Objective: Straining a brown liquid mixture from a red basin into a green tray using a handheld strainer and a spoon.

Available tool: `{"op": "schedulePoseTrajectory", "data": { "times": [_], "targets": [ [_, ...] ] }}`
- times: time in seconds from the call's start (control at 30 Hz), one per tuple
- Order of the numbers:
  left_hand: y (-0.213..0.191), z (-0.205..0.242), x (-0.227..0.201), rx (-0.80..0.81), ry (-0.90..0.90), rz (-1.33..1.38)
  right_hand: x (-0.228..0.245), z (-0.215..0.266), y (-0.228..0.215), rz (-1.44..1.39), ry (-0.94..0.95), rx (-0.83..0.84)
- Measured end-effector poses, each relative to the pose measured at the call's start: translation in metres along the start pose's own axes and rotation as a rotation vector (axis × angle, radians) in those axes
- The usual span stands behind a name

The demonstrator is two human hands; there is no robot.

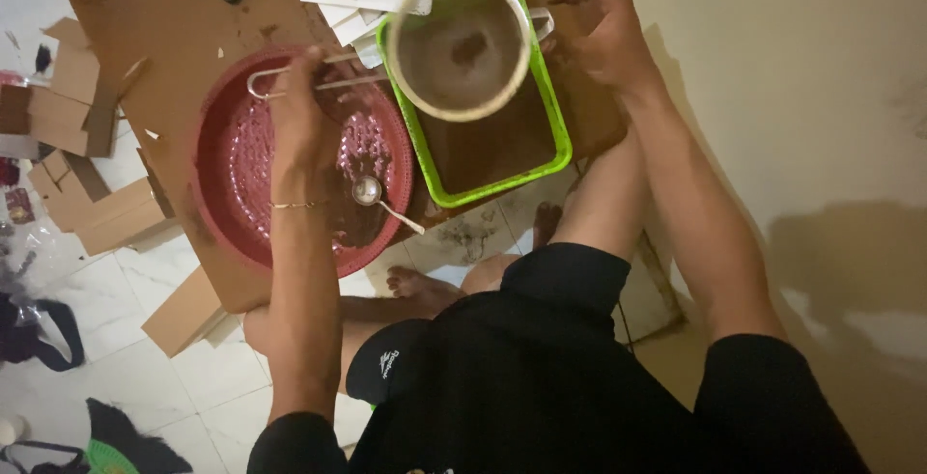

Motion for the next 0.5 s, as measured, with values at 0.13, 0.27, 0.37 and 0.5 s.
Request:
{"op": "schedulePoseTrajectory", "data": {
  "times": [0.13,0.27,0.37,0.5],
  "targets": [
    [0.002,0.003,-0.005,0.001,0.026,0.043,-0.005,0.002,-0.006,0.025,-0.002,-0.015],
    [-0.008,-0.007,0.004,0.011,0.034,0.166,-0.008,0.004,-0.007,-0.035,0.052,-0.046],
    [0.008,-0.001,0.002,0.034,0.014,0.09,0.0,0.001,-0.004,0.069,0.014,-0.018],
    [0.001,-0.004,0.004,0.045,0.086,0.151,0.003,0.005,-0.002,0.036,0.021,-0.035]
  ]
}}
Point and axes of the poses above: each hand's wrist, its own z-axis away from the middle knuckle, its own y-axis out of the palm, x = y × z, the point moved 9 cm from there along -z, towards the middle knuckle, and after that the axes turned 4 degrees about -x, right-handed, at the moved point
